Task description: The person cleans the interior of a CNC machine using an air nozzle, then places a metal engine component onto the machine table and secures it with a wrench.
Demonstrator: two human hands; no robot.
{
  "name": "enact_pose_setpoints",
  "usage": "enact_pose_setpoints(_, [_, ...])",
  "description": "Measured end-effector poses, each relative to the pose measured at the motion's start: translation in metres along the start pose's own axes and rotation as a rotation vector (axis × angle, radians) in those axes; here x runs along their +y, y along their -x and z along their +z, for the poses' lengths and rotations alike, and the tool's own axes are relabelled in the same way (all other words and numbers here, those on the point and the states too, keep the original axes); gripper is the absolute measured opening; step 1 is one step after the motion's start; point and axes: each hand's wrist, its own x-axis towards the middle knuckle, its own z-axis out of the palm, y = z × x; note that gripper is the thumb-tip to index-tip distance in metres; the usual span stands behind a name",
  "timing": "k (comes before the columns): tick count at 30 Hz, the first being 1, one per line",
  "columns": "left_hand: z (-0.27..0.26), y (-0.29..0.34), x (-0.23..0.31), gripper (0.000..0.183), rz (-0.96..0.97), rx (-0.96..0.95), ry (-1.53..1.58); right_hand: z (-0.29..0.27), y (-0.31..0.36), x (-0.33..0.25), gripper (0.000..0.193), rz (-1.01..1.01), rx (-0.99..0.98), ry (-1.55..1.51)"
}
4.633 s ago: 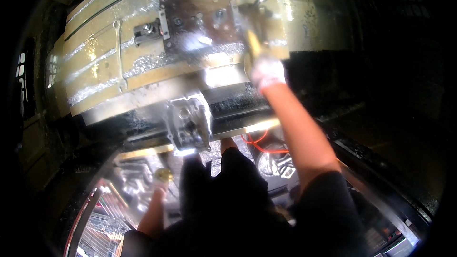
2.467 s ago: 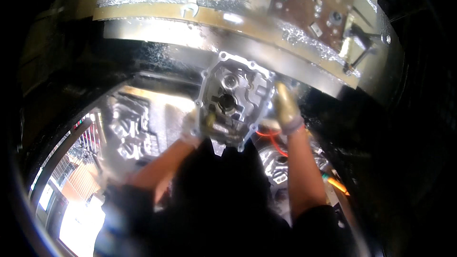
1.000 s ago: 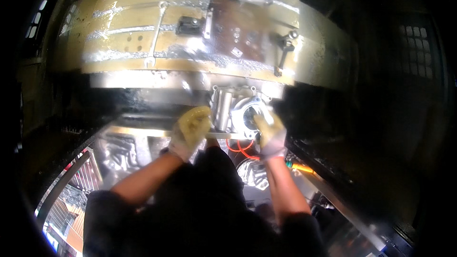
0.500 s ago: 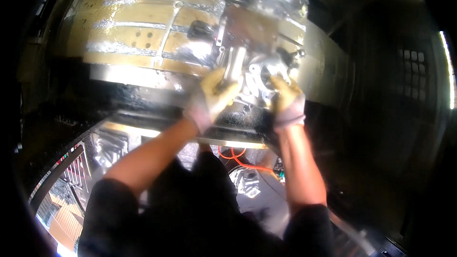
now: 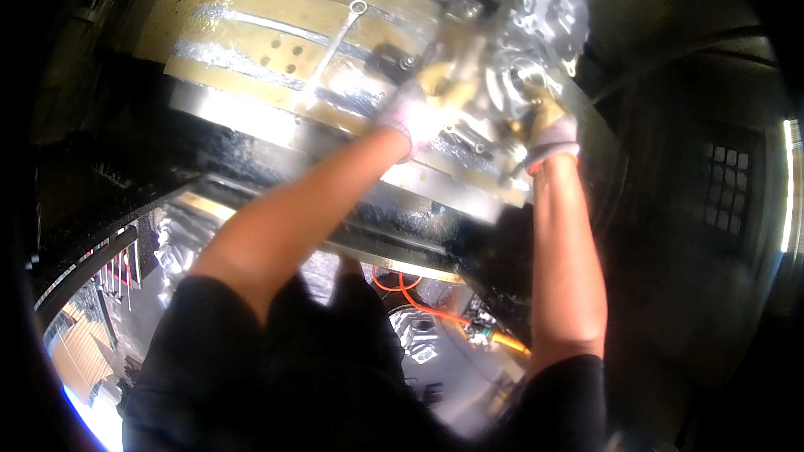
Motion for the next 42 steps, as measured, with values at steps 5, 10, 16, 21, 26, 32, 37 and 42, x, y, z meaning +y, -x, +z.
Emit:
enact_pose_setpoints(5, [0.023,-0.047,-0.045,0.058,0.089,0.013,0.236,-0.005,-0.035,0.003,0.040,0.070,-0.077,-0.046])
enact_pose_setpoints(10, [0.023,-0.041,-0.031,0.050,-0.004,-0.015,0.240,-0.004,-0.029,0.002,0.039,0.048,-0.071,-0.041])
enact_pose_setpoints(16, [0.020,-0.038,-0.027,0.059,-0.007,0.058,0.099,-0.004,-0.025,-0.001,0.038,0.055,-0.083,-0.021])
enact_pose_setpoints(21, [0.017,-0.029,-0.018,0.073,0.046,0.033,0.014,-0.008,-0.031,0.005,0.038,0.058,-0.017,0.034])
enact_pose_setpoints(26, [0.020,-0.037,-0.027,0.082,-0.008,0.004,0.037,-0.005,-0.020,-0.001,0.036,0.034,-0.056,0.053])
enact_pose_setpoints(32, [0.011,-0.033,-0.026,0.090,-0.041,-0.038,-0.001,0.000,-0.010,0.000,0.036,0.064,-0.015,0.090])
enact_pose_setpoints(37, [0.006,-0.027,-0.013,0.085,-0.041,-0.034,-0.018,0.002,-0.016,0.003,0.029,0.038,0.066,0.079])
enact_pose_setpoints(42, [0.010,-0.024,-0.017,0.073,-0.083,-0.023,0.117,0.004,-0.009,0.007,0.038,0.018,0.089,0.213])
